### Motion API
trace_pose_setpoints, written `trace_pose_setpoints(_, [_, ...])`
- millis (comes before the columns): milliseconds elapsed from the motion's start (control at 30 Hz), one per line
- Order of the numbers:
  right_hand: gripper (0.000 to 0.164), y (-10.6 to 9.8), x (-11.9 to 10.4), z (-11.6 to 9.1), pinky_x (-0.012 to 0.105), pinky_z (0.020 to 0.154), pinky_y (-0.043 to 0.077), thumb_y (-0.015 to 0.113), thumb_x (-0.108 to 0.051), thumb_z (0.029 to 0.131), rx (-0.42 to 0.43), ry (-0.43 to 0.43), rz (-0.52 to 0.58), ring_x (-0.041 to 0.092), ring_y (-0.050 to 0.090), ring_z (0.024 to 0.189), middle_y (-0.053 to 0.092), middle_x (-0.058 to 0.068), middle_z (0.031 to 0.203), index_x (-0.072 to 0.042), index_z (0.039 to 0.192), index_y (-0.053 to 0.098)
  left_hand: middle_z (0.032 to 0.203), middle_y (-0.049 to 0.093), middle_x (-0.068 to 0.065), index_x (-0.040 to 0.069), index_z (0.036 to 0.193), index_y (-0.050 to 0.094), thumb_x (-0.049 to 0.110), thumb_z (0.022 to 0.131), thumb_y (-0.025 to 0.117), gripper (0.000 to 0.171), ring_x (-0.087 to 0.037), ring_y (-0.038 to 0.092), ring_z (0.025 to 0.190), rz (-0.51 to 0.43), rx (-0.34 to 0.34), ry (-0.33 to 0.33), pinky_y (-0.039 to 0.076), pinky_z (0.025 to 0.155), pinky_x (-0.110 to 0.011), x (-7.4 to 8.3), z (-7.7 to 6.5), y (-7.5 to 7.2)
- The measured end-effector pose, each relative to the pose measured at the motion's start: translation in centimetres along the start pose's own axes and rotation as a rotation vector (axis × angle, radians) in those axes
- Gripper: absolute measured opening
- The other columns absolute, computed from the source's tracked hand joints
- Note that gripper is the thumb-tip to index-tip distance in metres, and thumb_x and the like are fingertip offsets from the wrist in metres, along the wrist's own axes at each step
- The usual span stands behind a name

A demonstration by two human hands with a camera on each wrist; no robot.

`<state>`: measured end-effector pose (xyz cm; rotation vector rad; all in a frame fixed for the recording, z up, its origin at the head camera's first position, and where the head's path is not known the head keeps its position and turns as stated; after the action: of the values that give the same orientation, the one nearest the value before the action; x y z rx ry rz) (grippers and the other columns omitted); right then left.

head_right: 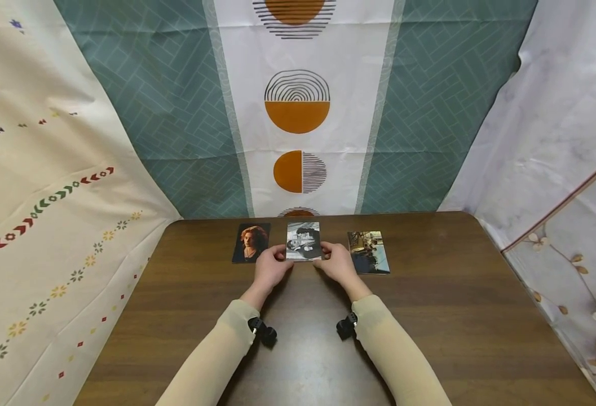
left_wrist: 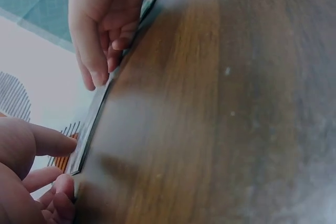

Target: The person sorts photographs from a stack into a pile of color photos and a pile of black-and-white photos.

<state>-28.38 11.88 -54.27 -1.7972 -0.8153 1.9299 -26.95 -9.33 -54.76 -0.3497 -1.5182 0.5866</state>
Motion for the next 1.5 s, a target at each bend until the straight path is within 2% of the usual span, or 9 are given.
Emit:
trace_pose_setpoints(200, [0.061,-1.2,0.2,-1.0,0.051,0.098,0.054,0.079,-0.017,0.094,-0.037,-0.024,0.04,0.035,0.069,0.116,0.07,0.019,0.134,0.0,0.15,0.06,0.094,0.064,-0.006,0.0,0.129,0.075,0.007,0.084,0.082,0.046,-0.024,0.058,0.089,-0.065,0.015,0.052,0.049,0.084,-0.043,0.2,-0.7,0.0])
trace_pose_setpoints(433, [0.056,-3.2,1.0,-2.5,0.053,0.096,0.054,0.076,-0.019,0.099,-0.046,-0.045,0.056,0.035,0.067,0.119,0.07,0.016,0.136,-0.003,0.15,0.061,0.096,0.066,-0.012,-0.001,0.126,0.076,0.004,0.084,0.08,0.043,-0.016,0.056,0.079,-0.114,0.051,0.114,0.047,0.074,-0.033,1.0,-1.7,0.6])
trace_pose_setpoints(700, [0.054,-5.8,3.0,-3.9,0.053,0.095,0.054,0.074,-0.02,0.102,-0.048,-0.028,0.036,0.036,0.065,0.121,0.069,0.018,0.137,-0.002,0.151,0.06,0.092,0.066,-0.01,-0.001,0.123,0.077,0.002,0.083,0.079,0.04,-0.004,0.05,0.065,-0.178,0.036,0.197,0.045,0.066,-0.026,2.8,-3.2,2.6])
trace_pose_setpoints(967, [0.053,-9.8,5.8,-5.5,0.055,0.094,0.054,0.073,-0.021,0.103,0.017,0.026,-0.044,0.04,0.065,0.121,0.068,0.02,0.138,-0.001,0.15,0.061,0.092,0.066,-0.009,-0.002,0.124,0.077,0.002,0.086,0.081,0.039,-0.003,0.05,0.067,-0.189,-0.069,0.223,0.046,0.066,-0.025,5.3,-4.4,5.8])
trace_pose_setpoints(1133, [0.054,-11.9,7.5,-6.1,0.058,0.095,0.054,0.071,-0.02,0.104,0.043,0.049,-0.085,0.043,0.064,0.123,0.066,0.025,0.139,0.002,0.151,0.058,0.091,0.065,-0.008,-0.002,0.122,0.077,0.002,0.086,0.081,0.037,-0.001,0.052,0.07,-0.174,-0.111,0.243,0.048,0.07,-0.024,6.7,-4.6,7.6])
trace_pose_setpoints(1300, [0.053,-13.1,8.5,-6.5,0.058,0.096,0.053,0.071,-0.02,0.104,0.067,0.069,-0.096,0.044,0.063,0.122,0.065,0.026,0.141,0.005,0.149,0.058,0.09,0.064,-0.004,0.001,0.121,0.078,0.004,0.085,0.08,0.036,-0.006,0.053,0.076,-0.119,-0.15,0.235,0.049,0.074,-0.027,7.6,-4.5,8.9])
trace_pose_setpoints(1500, [0.054,-13.9,9.0,-7.0,0.059,0.099,0.052,0.071,-0.022,0.104,0.076,0.085,-0.094,0.046,0.063,0.124,0.065,0.026,0.141,0.005,0.148,0.059,0.086,0.06,0.002,0.004,0.119,0.079,0.007,0.086,0.081,0.033,-0.01,0.052,0.078,-0.069,-0.176,0.219,0.047,0.074,-0.029,8.0,-4.5,10.0])
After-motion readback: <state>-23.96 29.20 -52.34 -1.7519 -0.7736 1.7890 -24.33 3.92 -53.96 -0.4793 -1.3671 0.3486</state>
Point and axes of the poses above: each hand's wrist, its own z-axis towards the middle knuckle, its own y-axis out of the palm, x = y × z, the point moved 1 cm from there along z, towards the middle knuckle
